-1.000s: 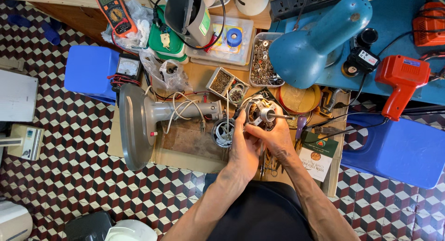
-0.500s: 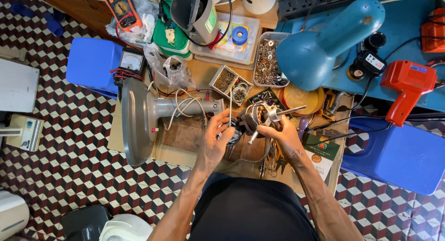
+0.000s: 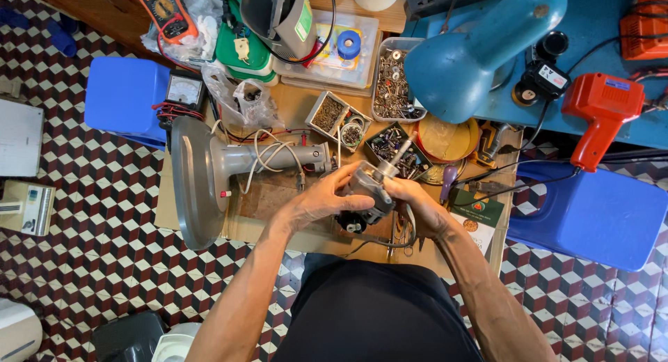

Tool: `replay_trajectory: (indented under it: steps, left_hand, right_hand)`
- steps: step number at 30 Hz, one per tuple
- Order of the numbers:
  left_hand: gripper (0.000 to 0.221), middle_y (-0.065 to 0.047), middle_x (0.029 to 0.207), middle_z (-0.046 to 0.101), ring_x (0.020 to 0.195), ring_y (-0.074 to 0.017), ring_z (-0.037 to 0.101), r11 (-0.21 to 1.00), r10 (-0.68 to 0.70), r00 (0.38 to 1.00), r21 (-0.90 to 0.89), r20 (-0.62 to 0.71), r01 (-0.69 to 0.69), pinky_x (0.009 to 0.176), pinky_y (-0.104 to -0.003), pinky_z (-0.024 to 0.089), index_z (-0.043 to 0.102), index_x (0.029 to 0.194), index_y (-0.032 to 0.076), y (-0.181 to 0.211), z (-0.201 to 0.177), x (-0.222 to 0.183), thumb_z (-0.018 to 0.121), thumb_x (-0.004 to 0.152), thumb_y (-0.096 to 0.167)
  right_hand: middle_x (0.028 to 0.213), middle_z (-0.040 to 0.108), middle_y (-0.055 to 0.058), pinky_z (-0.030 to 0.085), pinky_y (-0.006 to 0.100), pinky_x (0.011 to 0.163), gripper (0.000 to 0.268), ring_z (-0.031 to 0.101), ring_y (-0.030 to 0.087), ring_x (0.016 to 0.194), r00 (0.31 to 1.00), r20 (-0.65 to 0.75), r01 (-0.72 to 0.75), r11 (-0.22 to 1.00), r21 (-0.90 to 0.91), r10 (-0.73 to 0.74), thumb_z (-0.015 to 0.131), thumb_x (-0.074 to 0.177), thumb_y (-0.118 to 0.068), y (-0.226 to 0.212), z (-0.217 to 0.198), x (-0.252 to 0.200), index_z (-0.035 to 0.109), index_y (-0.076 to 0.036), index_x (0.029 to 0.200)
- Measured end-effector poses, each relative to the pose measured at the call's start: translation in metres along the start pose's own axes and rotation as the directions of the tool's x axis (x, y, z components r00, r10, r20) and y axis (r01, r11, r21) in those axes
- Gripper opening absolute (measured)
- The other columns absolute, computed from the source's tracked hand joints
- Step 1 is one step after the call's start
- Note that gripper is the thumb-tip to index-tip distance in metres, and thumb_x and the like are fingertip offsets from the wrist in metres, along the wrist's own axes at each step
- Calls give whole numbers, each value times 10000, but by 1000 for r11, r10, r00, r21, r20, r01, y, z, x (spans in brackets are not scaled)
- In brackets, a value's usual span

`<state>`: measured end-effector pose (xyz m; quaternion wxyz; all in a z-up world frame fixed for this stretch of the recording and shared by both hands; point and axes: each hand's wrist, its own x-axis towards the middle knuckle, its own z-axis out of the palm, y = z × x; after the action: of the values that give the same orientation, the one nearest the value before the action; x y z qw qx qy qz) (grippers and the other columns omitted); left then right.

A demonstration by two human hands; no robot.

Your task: The person disassembles a grey floor fan on a cluttered workbench. They use a screwdriver to remove screws from the motor housing, separate the stator and rotor, and inspect the internal components. The person then handles the fan base and uses a power drill to remove screws from it.

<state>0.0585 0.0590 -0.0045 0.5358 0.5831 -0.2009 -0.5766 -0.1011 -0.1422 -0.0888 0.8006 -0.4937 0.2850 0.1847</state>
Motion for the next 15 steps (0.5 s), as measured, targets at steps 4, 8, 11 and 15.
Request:
replay_trajectory:
  steps: [4, 8, 11, 15]
  left_hand:
    - [877, -85, 1233, 638, 1129, -185, 628, 977, -139, 989, -169, -53, 128, 960, -337, 520, 501, 1433, 74, 3, 12, -6, 860, 702, 401]
    - [715, -56, 1066, 674, 936, -178, 684, 924, -142, 962, -379, -232, 45, 802, -327, 590, 552, 1333, 110, 2, 27, -14, 823, 694, 281]
    - [594, -33, 1034, 687, 891, -162, 681, 886, -147, 923, -463, -356, -37, 750, -321, 566, 608, 1274, 114, -4, 32, -15, 808, 731, 249]
    - [468, 4, 1022, 700, 908, -119, 704, 894, -131, 885, -438, -447, -89, 789, -322, 591, 635, 1181, 141, -20, 16, -27, 796, 749, 218]
  right_hand:
    - [1028, 605, 77, 425, 300, 731, 671, 515, 143, 853, 998, 59, 19, 993, -118, -12, 570, 988, -628, -28, 15, 0, 671, 1, 1195]
    - [1053, 697, 53, 530, 261, 724, 731, 635, 130, 877, 1000, -9, -20, 999, -35, 20, 437, 909, -696, -64, 38, -12, 633, -101, 1287]
    - [1169, 645, -90, 577, 293, 632, 694, 687, 152, 909, 1000, 8, 26, 999, 26, -26, 467, 910, -656, -78, 40, -40, 541, -146, 1375]
    - [1113, 720, 191, 491, 280, 550, 683, 673, 308, 815, 994, -14, -101, 865, -491, 108, 740, 946, -427, -89, 2, -77, 563, -133, 1537]
